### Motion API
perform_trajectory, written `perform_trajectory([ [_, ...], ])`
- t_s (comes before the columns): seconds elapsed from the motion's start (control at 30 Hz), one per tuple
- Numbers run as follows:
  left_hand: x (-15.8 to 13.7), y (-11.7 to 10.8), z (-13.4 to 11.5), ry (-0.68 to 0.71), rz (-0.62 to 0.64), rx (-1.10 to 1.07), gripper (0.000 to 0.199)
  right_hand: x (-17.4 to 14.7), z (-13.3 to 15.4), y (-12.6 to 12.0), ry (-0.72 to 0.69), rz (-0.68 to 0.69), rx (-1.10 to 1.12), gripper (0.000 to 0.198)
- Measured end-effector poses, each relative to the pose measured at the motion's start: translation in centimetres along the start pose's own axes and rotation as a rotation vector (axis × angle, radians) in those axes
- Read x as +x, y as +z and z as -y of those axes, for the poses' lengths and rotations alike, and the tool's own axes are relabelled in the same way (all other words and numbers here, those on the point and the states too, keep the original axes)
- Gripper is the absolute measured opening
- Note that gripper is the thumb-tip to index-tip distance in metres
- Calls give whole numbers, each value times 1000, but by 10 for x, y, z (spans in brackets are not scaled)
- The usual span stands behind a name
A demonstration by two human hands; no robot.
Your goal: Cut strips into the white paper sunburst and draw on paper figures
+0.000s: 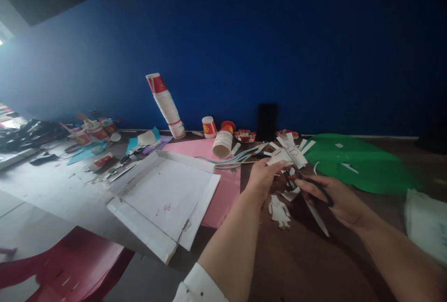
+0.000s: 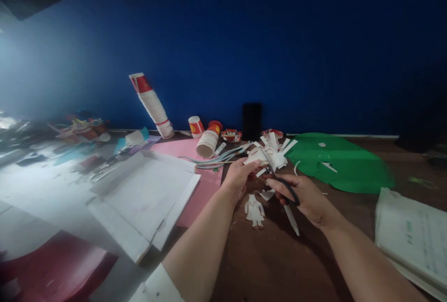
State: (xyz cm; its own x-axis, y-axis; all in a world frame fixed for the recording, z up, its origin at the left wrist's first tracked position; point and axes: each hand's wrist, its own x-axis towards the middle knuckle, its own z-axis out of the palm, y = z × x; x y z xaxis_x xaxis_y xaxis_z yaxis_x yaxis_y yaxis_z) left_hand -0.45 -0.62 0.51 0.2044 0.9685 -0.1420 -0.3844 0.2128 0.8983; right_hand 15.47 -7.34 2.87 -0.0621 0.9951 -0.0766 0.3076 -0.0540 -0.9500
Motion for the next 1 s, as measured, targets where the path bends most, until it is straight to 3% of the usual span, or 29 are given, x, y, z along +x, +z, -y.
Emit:
perform_trajectory([
  [0.4,-4,2,-1,24,54,46,30,0,-8,-7,-12,57,50,33],
  [0.77,0,1,4,7,64,48,39,-4,7,-2,0,69,16,47],
  [1.0,-3,3,1,3,58,52,32,-4,6,0,37,72,99,47],
])
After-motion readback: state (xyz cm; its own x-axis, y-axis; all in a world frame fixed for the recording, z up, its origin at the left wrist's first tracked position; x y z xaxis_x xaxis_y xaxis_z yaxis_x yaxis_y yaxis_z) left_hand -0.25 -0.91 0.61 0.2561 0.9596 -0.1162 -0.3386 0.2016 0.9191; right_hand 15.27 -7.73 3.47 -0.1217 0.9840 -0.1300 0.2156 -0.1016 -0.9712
